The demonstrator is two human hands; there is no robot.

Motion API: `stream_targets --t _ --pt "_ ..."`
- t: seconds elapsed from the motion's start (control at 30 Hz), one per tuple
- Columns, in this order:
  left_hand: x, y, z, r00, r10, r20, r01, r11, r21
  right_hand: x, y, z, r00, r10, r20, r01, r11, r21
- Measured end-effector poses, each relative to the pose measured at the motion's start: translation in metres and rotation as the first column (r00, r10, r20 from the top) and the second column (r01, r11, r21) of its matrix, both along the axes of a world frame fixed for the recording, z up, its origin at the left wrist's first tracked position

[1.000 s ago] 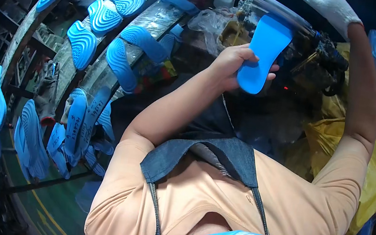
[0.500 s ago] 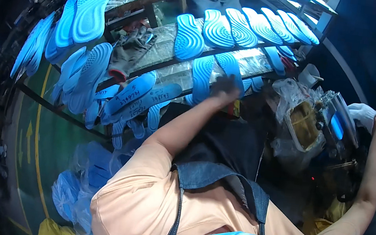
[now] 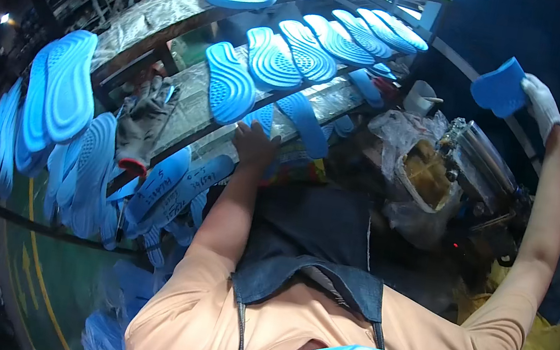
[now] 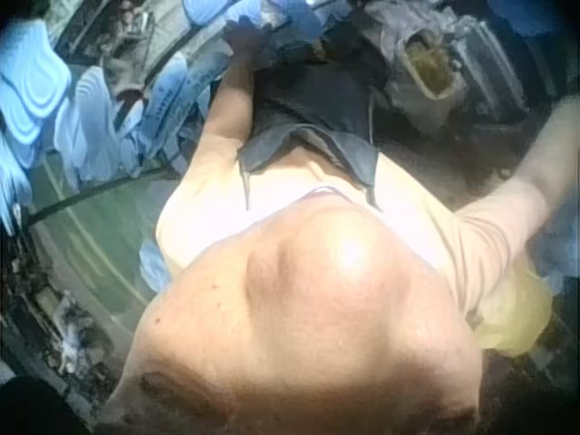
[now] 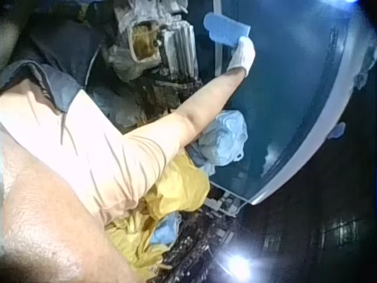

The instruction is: The person removes blue shoe insoles from plastic bags and places them onto a metal rack. They then use a brush to clean the rack surface and handle yellow sacks nearby.

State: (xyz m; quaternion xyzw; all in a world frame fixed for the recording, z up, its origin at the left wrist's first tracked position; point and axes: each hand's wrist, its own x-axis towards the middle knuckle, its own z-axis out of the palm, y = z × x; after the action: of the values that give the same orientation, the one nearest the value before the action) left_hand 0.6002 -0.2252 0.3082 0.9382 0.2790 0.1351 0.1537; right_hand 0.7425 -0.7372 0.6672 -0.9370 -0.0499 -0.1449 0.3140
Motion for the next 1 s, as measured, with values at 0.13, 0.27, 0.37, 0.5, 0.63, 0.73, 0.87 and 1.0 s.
stream_targets --t 0.13,0.27,0.37,0.5,0.63,0.73,0.87,1.0 --pt "0.007 0.019 -0.019 0.998 -0.066 0.002 0.065 0.989 0.136 0.000 0.036 0.017 0.996 0.089 -0.001 -0.087 0.978 0.190" --pt "0.004 0.016 -0.022 0.997 -0.040 0.069 0.031 0.991 0.131 0.020 0.045 0.028 0.979 0.205 0.019 -0.199 0.919 0.339" --pt "0.005 0.015 -0.018 0.996 -0.038 0.076 0.028 0.990 0.138 0.046 0.047 0.032 0.940 0.340 0.038 -0.321 0.835 0.447" --pt "0.007 0.015 -0.022 0.996 -0.030 0.083 0.013 0.980 0.198 0.086 0.056 0.032 0.888 0.438 0.140 -0.439 0.717 0.542" --pt "0.015 0.015 -0.025 0.996 0.004 0.090 -0.025 0.972 0.234 0.122 0.078 0.035 0.860 0.453 0.236 -0.491 0.607 0.625" --pt "0.024 0.023 -0.028 0.990 -0.009 0.138 -0.023 0.974 0.224 0.150 0.090 0.038 0.843 0.473 0.258 -0.504 0.523 0.688" --pt "0.022 0.013 -0.004 0.996 -0.040 0.084 0.020 0.974 0.225 0.190 0.104 0.039 0.865 0.445 0.231 -0.454 0.500 0.738" --pt "0.020 0.012 0.002 0.980 -0.154 0.126 0.114 0.954 0.279 0.232 0.116 0.036 0.893 0.408 0.190 -0.383 0.469 0.796"
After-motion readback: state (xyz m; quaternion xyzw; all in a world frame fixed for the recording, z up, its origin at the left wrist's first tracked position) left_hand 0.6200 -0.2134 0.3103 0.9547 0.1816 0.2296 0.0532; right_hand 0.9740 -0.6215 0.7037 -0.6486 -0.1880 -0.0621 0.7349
